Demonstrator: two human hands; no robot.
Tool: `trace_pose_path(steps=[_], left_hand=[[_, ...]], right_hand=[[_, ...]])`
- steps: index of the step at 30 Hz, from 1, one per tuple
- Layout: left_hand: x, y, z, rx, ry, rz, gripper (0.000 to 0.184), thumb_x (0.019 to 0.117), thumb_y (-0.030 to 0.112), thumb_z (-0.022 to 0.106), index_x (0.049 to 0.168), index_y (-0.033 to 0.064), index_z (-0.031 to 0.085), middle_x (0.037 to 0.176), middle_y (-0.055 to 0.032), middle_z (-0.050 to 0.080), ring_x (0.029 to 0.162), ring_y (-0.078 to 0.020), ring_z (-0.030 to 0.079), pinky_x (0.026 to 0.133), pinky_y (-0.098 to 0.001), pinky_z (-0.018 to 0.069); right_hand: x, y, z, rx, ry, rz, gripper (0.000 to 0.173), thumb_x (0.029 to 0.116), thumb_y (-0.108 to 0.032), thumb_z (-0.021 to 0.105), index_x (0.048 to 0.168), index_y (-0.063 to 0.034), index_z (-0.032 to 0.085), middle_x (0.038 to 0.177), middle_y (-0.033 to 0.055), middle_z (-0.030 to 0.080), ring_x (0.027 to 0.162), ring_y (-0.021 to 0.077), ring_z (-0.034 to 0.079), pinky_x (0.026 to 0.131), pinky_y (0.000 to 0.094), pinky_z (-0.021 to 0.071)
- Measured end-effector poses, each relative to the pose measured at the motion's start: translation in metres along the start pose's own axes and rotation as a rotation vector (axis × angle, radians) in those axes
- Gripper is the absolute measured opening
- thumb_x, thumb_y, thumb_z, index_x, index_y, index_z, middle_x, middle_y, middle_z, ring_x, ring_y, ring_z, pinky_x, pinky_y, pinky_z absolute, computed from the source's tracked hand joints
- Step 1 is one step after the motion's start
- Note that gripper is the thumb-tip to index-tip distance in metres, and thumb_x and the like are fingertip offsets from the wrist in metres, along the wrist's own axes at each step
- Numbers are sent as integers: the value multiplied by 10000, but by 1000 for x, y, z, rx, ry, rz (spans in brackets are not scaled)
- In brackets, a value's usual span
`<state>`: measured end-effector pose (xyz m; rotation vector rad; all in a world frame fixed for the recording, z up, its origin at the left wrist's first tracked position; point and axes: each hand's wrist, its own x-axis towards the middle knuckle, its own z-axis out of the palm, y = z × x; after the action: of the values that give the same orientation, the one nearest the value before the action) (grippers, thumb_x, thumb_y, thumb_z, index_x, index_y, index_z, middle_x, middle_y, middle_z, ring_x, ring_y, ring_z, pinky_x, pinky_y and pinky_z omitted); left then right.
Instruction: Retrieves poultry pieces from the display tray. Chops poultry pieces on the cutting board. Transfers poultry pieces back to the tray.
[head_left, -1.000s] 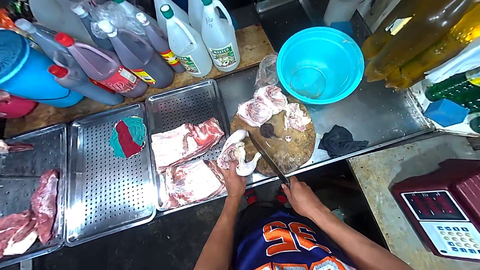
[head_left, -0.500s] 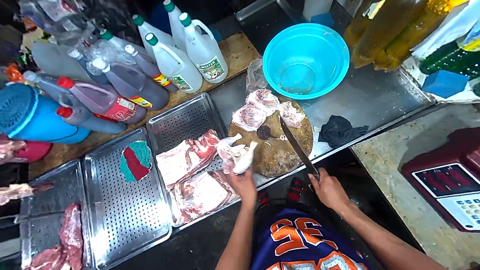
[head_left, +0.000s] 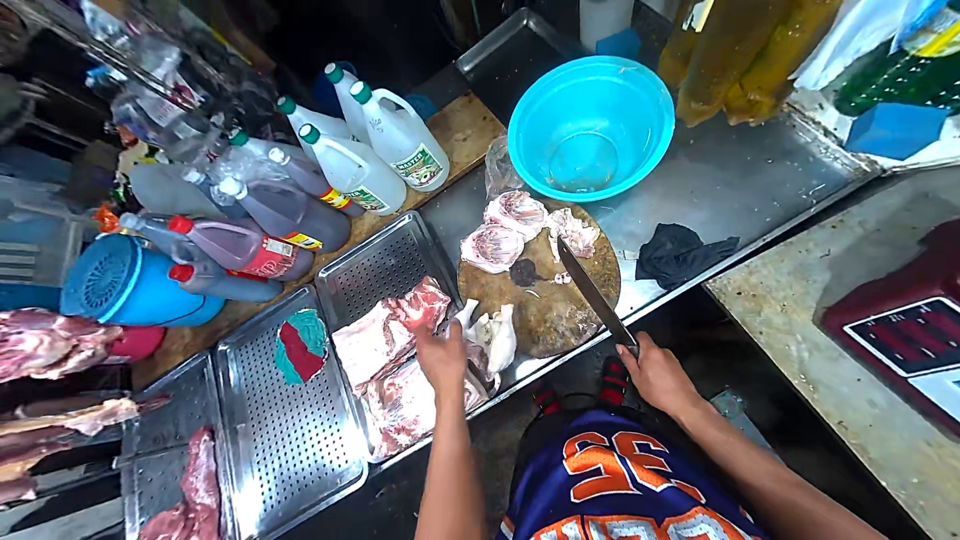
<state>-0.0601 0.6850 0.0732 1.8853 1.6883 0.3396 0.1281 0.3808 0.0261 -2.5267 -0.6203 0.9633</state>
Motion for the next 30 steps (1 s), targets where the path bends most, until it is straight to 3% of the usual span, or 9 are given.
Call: trace_pose_path(steps=[2,5,7,14,16,19,24,27,30], left_hand=[[28,-21,19,-57,-174,-66,809,880,521,762,1467,32,494,1323,-267,620,1225,-400,617,1028,-608,506],[31,-39,61,-141,-308,-179,666,870,454,795,1336,23,595,1163,-220,681,1044,-342,673,881,-564,558],[19,-26,67,-67,-245,-200,565,878,458,771,1253,46,678,1162,-204,701,1107,-354,668,949,-598,529],[-18,29,-21,374,-270,164,600,940,614,641,1263,114,705,1139,-205,723,1115,-406,678,974,-664,505],[-24,45,-51,331,-225,162,634,970,623,595,1246,62,700,1064,-242,719,1045,-435,688,927,-683,513],[-13,47,-67,133,-183,30,615,971,629,590,1162,55,697,916,-204,705,838,-373,689,774,-632,546],[-14,6,8,-408,-253,-319,589,1002,562,583,1277,41,554,763,-115,627,481,-174,532,459,-345,494],[-40,-6,56,-495,-113,-360,542,1013,467,614,1295,8,547,809,-138,626,500,-198,555,467,-382,521],[-52,-6,64,-375,-51,-326,534,995,495,619,1242,21,634,934,-175,677,676,-275,654,633,-498,576]], right_hand=[[-1,2,0,8,-5,-5,506,1073,-510,428,1277,-63,546,915,161,694,886,355,716,794,556,582],[3,6,-3,6,-16,-35,509,1074,-509,434,1281,-57,546,925,166,695,892,353,717,804,553,580],[8,5,-8,1,-24,-50,501,1075,-503,440,1280,-59,548,928,165,695,894,350,716,808,550,580],[14,8,-17,20,-65,-63,486,1074,-491,457,1248,-51,567,926,155,688,881,327,707,812,539,571],[17,13,-19,66,-94,-68,484,1073,-488,464,1246,-48,570,912,150,681,841,316,700,796,538,572],[20,20,-22,194,-131,-45,455,1068,-502,475,1196,-79,582,777,92,651,626,237,672,627,469,604],[-6,9,-35,222,73,-104,405,1060,-463,511,1162,-85,614,721,69,644,596,221,655,601,474,583],[-20,-11,-48,181,81,-214,396,1053,-459,510,1171,-97,618,704,49,631,592,201,647,600,459,577],[-22,-40,-65,96,-85,-263,387,1046,-476,531,1150,-115,626,736,45,634,628,203,648,631,452,575]])
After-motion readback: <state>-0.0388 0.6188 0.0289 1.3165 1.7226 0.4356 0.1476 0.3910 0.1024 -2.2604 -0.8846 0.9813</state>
